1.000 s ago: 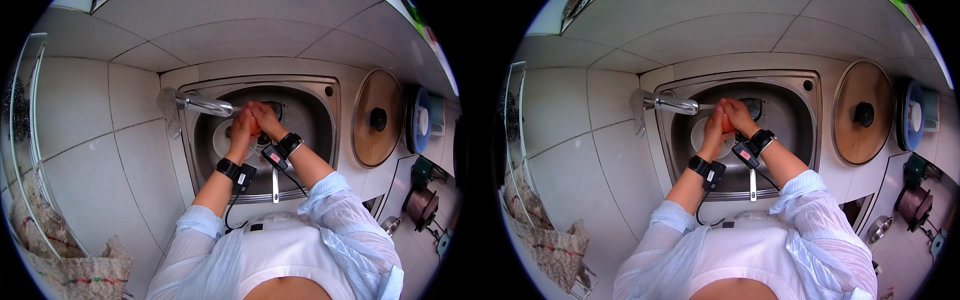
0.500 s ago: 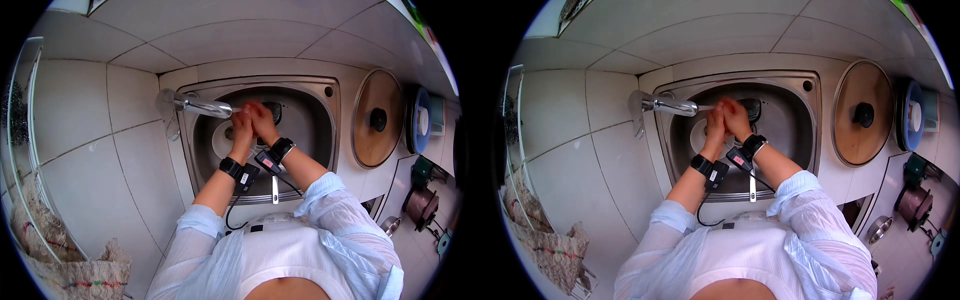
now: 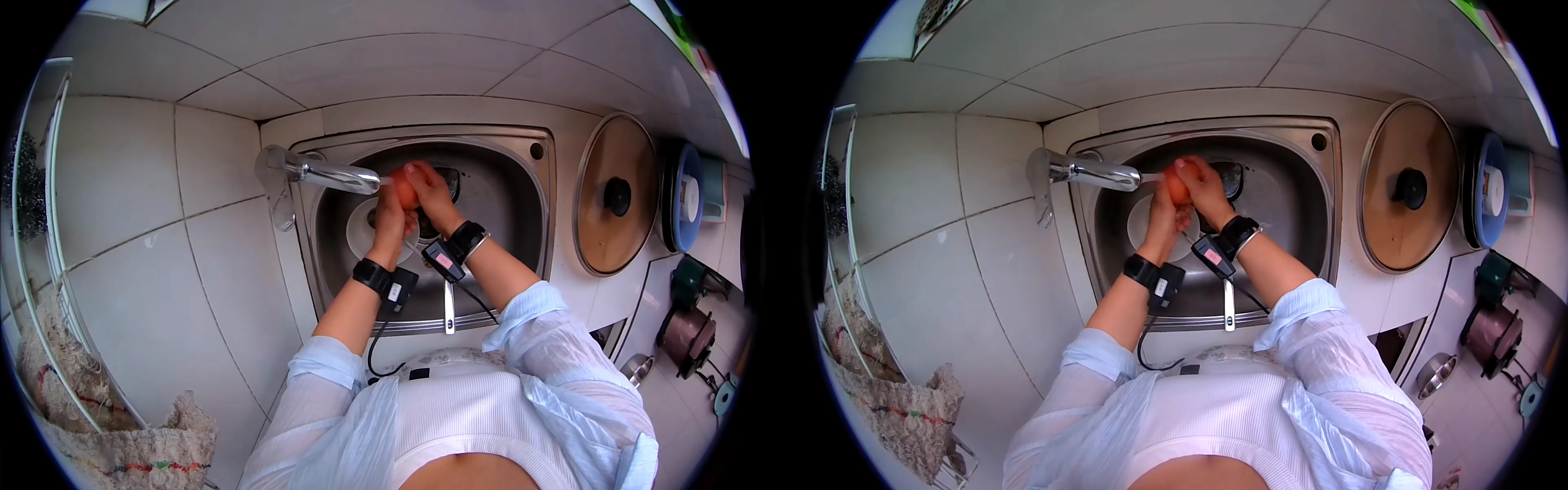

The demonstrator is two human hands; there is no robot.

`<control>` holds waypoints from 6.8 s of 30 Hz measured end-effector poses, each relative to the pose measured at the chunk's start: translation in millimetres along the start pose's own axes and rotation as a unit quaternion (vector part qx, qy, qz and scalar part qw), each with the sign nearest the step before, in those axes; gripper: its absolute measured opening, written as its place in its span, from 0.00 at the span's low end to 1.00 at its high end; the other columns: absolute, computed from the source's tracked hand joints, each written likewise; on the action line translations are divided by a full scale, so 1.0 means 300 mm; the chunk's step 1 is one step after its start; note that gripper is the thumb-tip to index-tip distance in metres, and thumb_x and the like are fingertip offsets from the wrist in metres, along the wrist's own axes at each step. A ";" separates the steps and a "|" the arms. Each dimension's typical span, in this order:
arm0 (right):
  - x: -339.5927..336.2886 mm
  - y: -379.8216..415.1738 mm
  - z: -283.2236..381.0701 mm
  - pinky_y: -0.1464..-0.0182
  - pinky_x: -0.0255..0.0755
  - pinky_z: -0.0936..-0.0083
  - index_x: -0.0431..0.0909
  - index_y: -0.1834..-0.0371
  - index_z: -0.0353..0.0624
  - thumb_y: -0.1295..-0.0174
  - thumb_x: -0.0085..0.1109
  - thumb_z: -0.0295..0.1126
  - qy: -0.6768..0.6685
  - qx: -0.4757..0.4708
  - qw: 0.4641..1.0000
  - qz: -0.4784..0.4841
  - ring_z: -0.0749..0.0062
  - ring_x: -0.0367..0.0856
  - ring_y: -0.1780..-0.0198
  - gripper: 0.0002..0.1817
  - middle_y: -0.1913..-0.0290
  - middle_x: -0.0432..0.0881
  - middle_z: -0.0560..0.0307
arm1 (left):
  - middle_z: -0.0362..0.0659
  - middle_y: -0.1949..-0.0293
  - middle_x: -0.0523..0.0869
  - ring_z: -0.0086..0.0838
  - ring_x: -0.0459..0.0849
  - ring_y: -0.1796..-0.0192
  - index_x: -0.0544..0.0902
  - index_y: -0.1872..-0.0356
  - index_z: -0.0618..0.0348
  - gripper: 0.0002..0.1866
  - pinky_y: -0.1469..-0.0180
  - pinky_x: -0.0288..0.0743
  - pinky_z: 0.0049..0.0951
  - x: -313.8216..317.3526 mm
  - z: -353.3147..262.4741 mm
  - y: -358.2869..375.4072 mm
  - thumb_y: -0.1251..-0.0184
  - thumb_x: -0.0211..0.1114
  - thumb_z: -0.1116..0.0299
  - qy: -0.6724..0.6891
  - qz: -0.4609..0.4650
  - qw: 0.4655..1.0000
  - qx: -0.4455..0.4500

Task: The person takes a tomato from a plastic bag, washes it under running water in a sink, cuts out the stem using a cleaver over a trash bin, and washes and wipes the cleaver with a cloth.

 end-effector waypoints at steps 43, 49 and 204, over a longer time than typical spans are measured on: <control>-0.020 0.032 0.010 0.43 0.68 0.76 0.66 0.38 0.42 0.33 0.50 0.38 0.000 -0.020 1.000 0.022 0.72 0.72 0.45 0.22 0.44 0.72 0.53 | 0.50 0.49 0.72 0.34 0.83 0.67 0.52 0.38 0.51 0.28 0.68 0.82 0.27 0.011 0.061 0.006 0.30 0.49 0.48 0.092 0.039 0.990 0.102; -0.026 0.034 0.004 0.40 0.66 0.74 0.64 0.37 0.43 0.33 0.45 0.33 -0.107 -0.008 0.988 0.110 0.68 0.69 0.41 0.21 0.41 0.69 0.51 | 0.47 0.42 0.67 0.35 0.76 0.48 0.54 0.37 0.47 0.28 0.53 0.78 0.33 -0.003 0.042 0.029 0.31 0.53 0.49 0.144 0.066 0.979 0.127; -0.041 0.071 0.037 0.37 0.61 0.75 0.63 0.36 0.45 0.35 0.52 0.38 -0.046 -0.053 0.984 0.166 0.70 0.67 0.39 0.25 0.39 0.69 0.54 | 0.47 0.47 0.71 0.33 0.80 0.55 0.62 0.47 0.43 0.17 0.63 0.81 0.27 0.011 -0.041 0.065 0.30 0.53 0.55 0.147 0.010 0.988 0.044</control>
Point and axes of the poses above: each hand's wrist, its own y-axis away from the middle knuckle, its own x-axis out of the palm, z = x × y, the point moved 1 cm from there along -y, towards the middle knuckle
